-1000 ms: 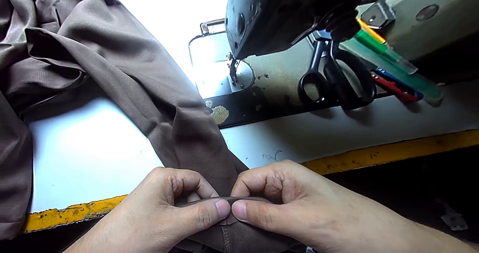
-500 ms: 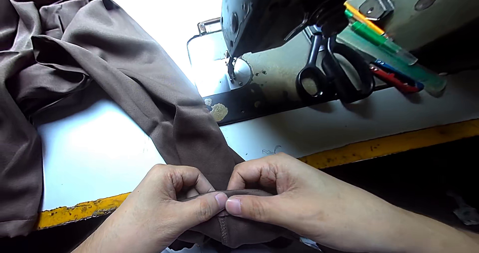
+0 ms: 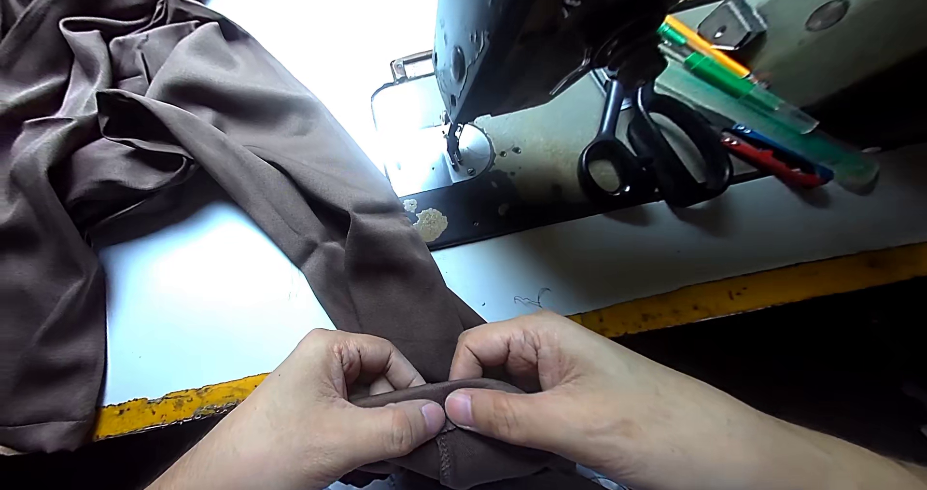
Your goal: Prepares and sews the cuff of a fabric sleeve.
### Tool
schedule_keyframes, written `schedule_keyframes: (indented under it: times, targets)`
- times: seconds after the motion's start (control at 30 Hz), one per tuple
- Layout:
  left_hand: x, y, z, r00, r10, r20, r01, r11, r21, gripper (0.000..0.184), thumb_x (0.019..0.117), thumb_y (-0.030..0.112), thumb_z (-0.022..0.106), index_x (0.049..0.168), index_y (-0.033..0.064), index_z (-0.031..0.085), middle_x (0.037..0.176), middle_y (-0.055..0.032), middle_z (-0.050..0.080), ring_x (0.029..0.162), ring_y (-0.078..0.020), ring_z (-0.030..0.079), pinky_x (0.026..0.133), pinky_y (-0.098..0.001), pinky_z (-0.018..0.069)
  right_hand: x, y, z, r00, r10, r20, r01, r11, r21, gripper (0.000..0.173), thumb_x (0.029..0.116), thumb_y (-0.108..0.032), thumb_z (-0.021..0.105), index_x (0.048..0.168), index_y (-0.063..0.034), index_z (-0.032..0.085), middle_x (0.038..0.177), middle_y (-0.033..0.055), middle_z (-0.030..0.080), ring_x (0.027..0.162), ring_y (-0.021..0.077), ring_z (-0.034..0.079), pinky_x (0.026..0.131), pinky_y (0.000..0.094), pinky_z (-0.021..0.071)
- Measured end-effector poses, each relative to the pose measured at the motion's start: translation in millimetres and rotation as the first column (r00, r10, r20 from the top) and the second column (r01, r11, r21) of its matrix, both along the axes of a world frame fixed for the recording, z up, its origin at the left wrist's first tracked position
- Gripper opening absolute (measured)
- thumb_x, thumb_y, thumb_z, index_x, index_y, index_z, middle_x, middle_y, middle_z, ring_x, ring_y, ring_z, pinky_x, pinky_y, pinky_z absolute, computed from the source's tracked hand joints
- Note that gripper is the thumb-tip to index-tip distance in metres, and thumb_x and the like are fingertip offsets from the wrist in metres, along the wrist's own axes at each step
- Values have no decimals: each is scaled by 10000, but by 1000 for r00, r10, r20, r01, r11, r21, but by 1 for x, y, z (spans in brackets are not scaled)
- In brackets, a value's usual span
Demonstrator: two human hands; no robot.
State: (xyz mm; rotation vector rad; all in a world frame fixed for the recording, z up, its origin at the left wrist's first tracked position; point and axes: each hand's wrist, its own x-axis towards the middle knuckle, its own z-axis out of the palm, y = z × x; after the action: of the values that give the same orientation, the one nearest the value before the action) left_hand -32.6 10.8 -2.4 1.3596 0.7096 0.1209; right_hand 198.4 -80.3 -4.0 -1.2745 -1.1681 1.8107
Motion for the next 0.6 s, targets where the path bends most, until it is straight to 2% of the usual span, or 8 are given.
schedule_keyframes:
  times: [0.17, 0.37, 0.53, 0.6]
  targets:
    - [2, -2, 2, 1000, -1, -9, 2, 998, 57, 101, 866, 222, 792, 871, 128, 755, 651, 50, 663, 552, 10, 602, 489, -137, 490, -1, -2, -2, 1000, -7, 26, 7, 1000, 22, 176, 962, -276, 701, 840, -149, 705, 685, -58, 634, 611, -5, 577, 517, 141, 435]
    - [1, -2, -1, 999, -14, 41, 3, 967, 253, 104, 877, 228, 776, 881, 129, 745, 644, 77, 638, 541, 28, 568, 467, -124, 460, -3, 2, 0, 998, 60, 19, -58, 994, -88, 144, 902, -294, 774, 889, -158, 728, 710, -61, 667, 625, -2, 609, 533, 154, 474]
    - [-1, -1, -1, 999, -28, 43, 2, 855, 519, 121, 892, 270, 757, 878, 152, 736, 680, 118, 633, 573, 61, 558, 475, -102, 448, -6, 4, -3, 999, 38, -27, -40, 995, -87, 119, 932, -236, 744, 864, -141, 719, 694, -50, 652, 616, 2, 597, 526, 150, 459]
    - [-3, 1, -1, 997, -52, 51, 13, 817, 577, 124, 901, 275, 748, 884, 153, 737, 710, 123, 636, 604, 67, 563, 497, -96, 457, -7, 3, -5, 998, 22, -60, -26, 997, -66, 118, 931, -224, 747, 859, -134, 720, 702, -38, 652, 620, 13, 595, 526, 155, 456]
